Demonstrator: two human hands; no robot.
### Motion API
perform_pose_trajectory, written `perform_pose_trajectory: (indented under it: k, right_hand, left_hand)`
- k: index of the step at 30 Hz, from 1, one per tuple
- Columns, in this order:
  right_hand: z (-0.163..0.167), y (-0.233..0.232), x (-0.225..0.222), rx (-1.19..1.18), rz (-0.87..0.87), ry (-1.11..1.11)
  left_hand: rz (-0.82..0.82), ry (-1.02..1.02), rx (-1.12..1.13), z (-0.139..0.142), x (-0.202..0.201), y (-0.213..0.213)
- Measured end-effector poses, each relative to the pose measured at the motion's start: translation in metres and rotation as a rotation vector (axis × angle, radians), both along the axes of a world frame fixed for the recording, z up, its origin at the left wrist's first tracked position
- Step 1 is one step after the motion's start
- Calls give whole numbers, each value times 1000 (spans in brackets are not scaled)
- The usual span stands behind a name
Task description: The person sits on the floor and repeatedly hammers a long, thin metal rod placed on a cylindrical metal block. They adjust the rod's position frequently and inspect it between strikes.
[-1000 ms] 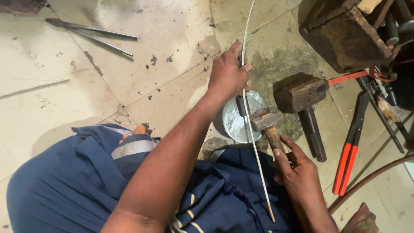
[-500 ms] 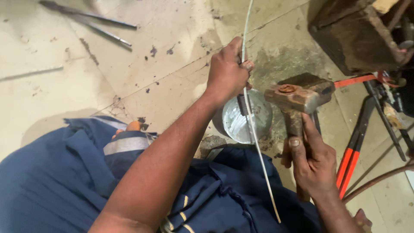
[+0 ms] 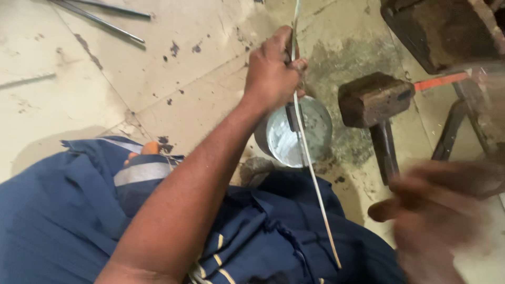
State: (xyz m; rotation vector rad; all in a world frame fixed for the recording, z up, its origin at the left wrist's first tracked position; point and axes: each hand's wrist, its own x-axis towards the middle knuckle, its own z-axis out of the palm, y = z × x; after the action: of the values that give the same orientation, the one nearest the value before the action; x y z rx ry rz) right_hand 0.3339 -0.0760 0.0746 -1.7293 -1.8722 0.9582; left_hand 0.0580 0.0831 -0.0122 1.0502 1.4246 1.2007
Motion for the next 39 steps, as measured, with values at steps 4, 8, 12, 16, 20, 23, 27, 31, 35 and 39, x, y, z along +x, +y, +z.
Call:
perform_pose_trajectory:
  k: [4,8,12,16,20,23,27,31,35,39]
  right_hand:
    - [22,30,-62,75,232,-372]
    - [39,23,-38,-74,-201,197]
    - [-17,3,10,-98,33,-184]
    - [-43,7,16,-73,222,-468]
    - [16,16,1,-54,-12,-205]
    - [37,13,-3,-44,-122,184]
    - [8,23,-21,39,272,-303]
    - [14,28,-17,-8,-31,-176]
    - [33,13,-2,1,-63,419]
    - [-3,27,-15,-15,251,-285]
  left_hand:
    - [129,190,229,-8,3,6]
    - [50,169,146,-3,3,3]
    - [1,-191,-160,9,0,-1]
    - [-27,66,-4,22,-3,-2]
    - [-9,123,54,25,-6,0]
    - [-37,-90,-120,19,-5,-1]
    - [-87,-62,-113,11,-1,-1]
    - [63,138,201,8,-1,-2]
    - [13,-199,-100,12,-3,-6]
    - [1,-34,-41,20,-4,-5]
